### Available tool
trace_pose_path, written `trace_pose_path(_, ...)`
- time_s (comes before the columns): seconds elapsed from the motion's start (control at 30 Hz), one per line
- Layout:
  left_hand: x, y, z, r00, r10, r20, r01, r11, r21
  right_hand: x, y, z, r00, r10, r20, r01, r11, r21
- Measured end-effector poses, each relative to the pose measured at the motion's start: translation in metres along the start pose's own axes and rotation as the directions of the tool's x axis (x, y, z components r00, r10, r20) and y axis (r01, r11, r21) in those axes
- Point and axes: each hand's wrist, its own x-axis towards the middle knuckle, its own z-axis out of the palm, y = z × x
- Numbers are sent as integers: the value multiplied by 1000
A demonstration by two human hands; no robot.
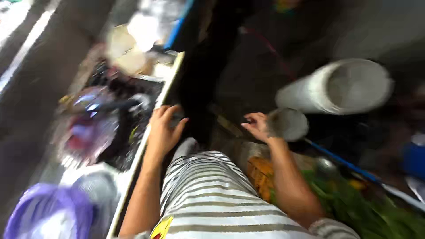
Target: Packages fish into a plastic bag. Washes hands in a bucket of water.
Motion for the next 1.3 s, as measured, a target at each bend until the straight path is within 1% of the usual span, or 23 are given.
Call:
trace_pose_path(0.07, 48, -9, 29, 988, 78, 135, -74, 997, -36, 16, 15, -12, 993, 115, -23, -114, 993, 23)
trace_pose_path(0.13, 100, -16, 62, 960, 156, 234, -144, 987, -71, 39, 30, -21, 987, 161, 20, -162, 986, 41)
trace_pose_path(0.27, 199, -6, 110, 846, 269, 460, -239, 963, -122, 77, 50, -34, 969, 215, 125, -226, 970, 84)
trace_pose_path(0.33, 238, 8, 126, 801, 288, 526, -256, 957, -135, 90, 56, -54, 961, 246, 127, -262, 957, 127)
trace_pose_path(0.43, 284, 25, 150, 742, 325, 586, -260, 946, -195, 109, 83, -84, 959, 277, 59, -282, 918, 279)
trace_pose_path(0.5, 306, 35, 171, 764, 352, 540, -177, 920, -350, 121, 110, -103, 928, 372, -22, -346, 881, 324)
trace_pose_path(0.57, 329, 52, 198, 820, 304, 484, -10, 854, -520, 132, 147, -121, 853, 503, -143, -436, 835, 336)
trace_pose_path(0.63, 357, 63, 238, 841, 230, 490, 44, 873, -486, 142, 189, -139, 731, 616, -296, -451, 760, 467)
trace_pose_path(0.7, 395, 63, 296, 791, 170, 588, 25, 951, -309, 160, 251, -153, 593, 718, -365, -397, 655, 642)
trace_pose_path(0.73, 414, 61, 330, 736, 124, 666, 28, 977, -212, 172, 290, -162, 553, 759, -344, -366, 592, 718)
trace_pose_path(0.8, 453, 60, 397, 574, -66, 817, 36, 998, 55, 199, 377, -178, 533, 800, -274, -311, 487, 816)
trace_pose_path(0.83, 472, 66, 432, 490, -180, 853, 9, 979, 201, 216, 425, -184, 507, 814, -283, -290, 470, 834)
trace_pose_path(0.9, 507, 81, 508, 348, -349, 870, -94, 911, 402, 257, 532, -200, 408, 857, -315, -257, 439, 861)
trace_pose_path(0.93, 520, 89, 545, 287, -382, 879, -158, 886, 436, 277, 582, -203, 345, 890, -298, -254, 394, 883)
trace_pose_path(1.0, 547, 118, 621, 183, -338, 923, -278, 883, 378, 308, 667, -205, 267, 947, -177, -298, 256, 920)
trace_pose_path(1.03, 562, 142, 663, 144, -288, 947, -338, 885, 321, 320, 705, -204, 261, 960, -99, -374, 195, 907)
trace_pose_path(1.1, 593, 206, 743, 67, -242, 968, -470, 848, 245, 339, 769, -188, 283, 956, 81, -562, 97, 821)
trace_pose_path(1.13, 605, 237, 780, 50, -230, 972, -529, 819, 221, 346, 790, -180, 290, 938, 188, -666, 57, 744)
trace_pose_path(1.17, 613, 262, 814, 64, -207, 976, -583, 786, 205, 352, 806, -174, 293, 908, 298, -760, 32, 649)
trace_pose_path(1.2, 618, 278, 846, 95, -160, 983, -642, 744, 183, 357, 815, -169, 272, 886, 376, -816, 5, 579)
trace_pose_path(1.23, 624, 294, 877, 120, -107, 987, -697, 699, 161, 364, 825, -156, 223, 904, 364, -810, -35, 586)
trace_pose_path(1.27, 631, 310, 906, 140, -56, 989, -742, 656, 142, 372, 836, -142, 180, 927, 329, -754, -85, 651)
trace_pose_path(1.3, 638, 329, 933, 152, -6, 988, -784, 609, 124, 377, 841, -140, 190, 930, 316, -647, -123, 752)
